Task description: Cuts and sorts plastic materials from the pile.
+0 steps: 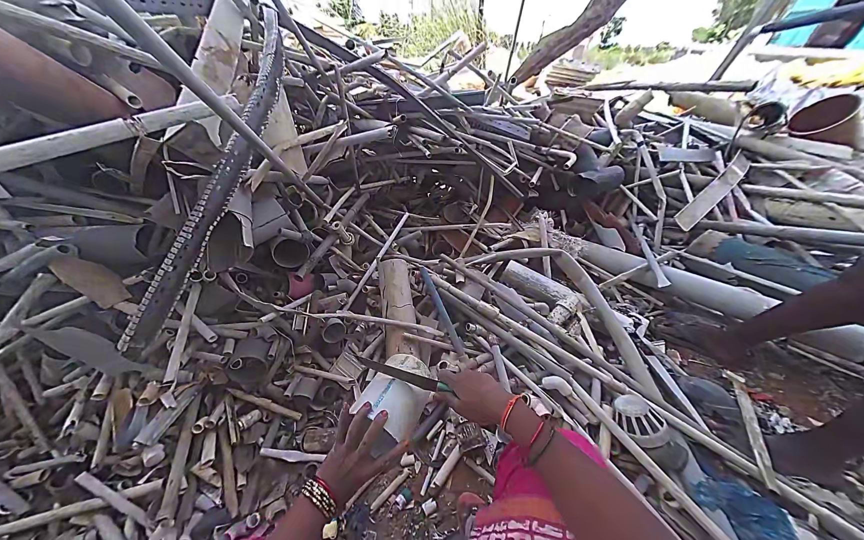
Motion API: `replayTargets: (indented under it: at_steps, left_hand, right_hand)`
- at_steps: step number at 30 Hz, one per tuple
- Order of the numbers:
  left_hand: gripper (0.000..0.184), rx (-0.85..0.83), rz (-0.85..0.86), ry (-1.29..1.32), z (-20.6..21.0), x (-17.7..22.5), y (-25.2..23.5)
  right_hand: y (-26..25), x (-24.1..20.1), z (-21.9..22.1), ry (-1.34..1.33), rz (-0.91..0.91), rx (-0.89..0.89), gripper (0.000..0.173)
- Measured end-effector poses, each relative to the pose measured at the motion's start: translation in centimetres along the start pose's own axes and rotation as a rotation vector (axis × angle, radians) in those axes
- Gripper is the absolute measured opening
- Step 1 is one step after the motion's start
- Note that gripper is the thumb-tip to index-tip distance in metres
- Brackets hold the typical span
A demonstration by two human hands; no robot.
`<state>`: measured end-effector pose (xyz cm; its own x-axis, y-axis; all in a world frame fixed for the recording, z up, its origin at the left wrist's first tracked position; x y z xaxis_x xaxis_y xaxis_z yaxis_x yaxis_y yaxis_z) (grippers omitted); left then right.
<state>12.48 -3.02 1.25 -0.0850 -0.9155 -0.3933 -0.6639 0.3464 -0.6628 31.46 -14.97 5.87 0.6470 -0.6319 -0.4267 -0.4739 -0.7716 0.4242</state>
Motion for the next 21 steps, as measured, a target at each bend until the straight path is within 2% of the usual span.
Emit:
replayTargets:
  at_steps: [4, 7, 10, 13, 15, 17, 21]
  left_hand:
    - [0.042, -0.002, -0.019, 0.029, -1.2, -0.2, 2.0]
    - [0.04, -0.021, -0.043, 0.003, -2.3, -0.9, 2.9]
    - [0.041, -0.057, -0.072, -0.008, -3.2, -0.8, 4.2]
    - [0.038, -0.054, -0.1, -0.042, -4.0, -1.5, 4.7]
    - [0.039, -0.02, -0.164, -0.026, -4.4, -1.8, 5.4]
    - [0.044, 0.031, -0.275, -0.008, -5.2, -2.8, 5.6]
    - [0.077, 0.132, -0.449, 0.052, -6.9, -5.0, 5.6]
  right_hand:
    - [-1.4, -0.6, 0.7, 0.01, 0.033, -0.039, 0.048]
    - [-2.4, -2.8, 1.6, -0.137, -0.146, -0.111, 0.045]
    - [-3.7, -3.3, 2.1, -0.1, -0.054, -0.133, 0.049]
    - [-3.1, -6.3, 3.3, -0.24, -0.231, -0.233, 0.041]
    - [-3.5, -6.5, 3.2, -0.243, -0.212, -0.217, 0.044]
    - [-4.5, -5.4, 2.4, -0.202, -0.106, -0.11, 0.051]
    - [-4.1, -4.6, 2.0, -0.509, -0.109, 0.041, 0.05]
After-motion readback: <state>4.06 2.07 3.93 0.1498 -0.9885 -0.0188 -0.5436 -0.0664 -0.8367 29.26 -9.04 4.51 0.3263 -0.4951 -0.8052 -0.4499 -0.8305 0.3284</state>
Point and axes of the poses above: each hand's wrist, its own y-axis away from the middle knuckle, its own z-axis out of the palm, x = y × z, the point moved 7 cm from there along -y, towards the middle knuckle, and after that the axes turned 7 degrees about -y, right-handed, at the moved point
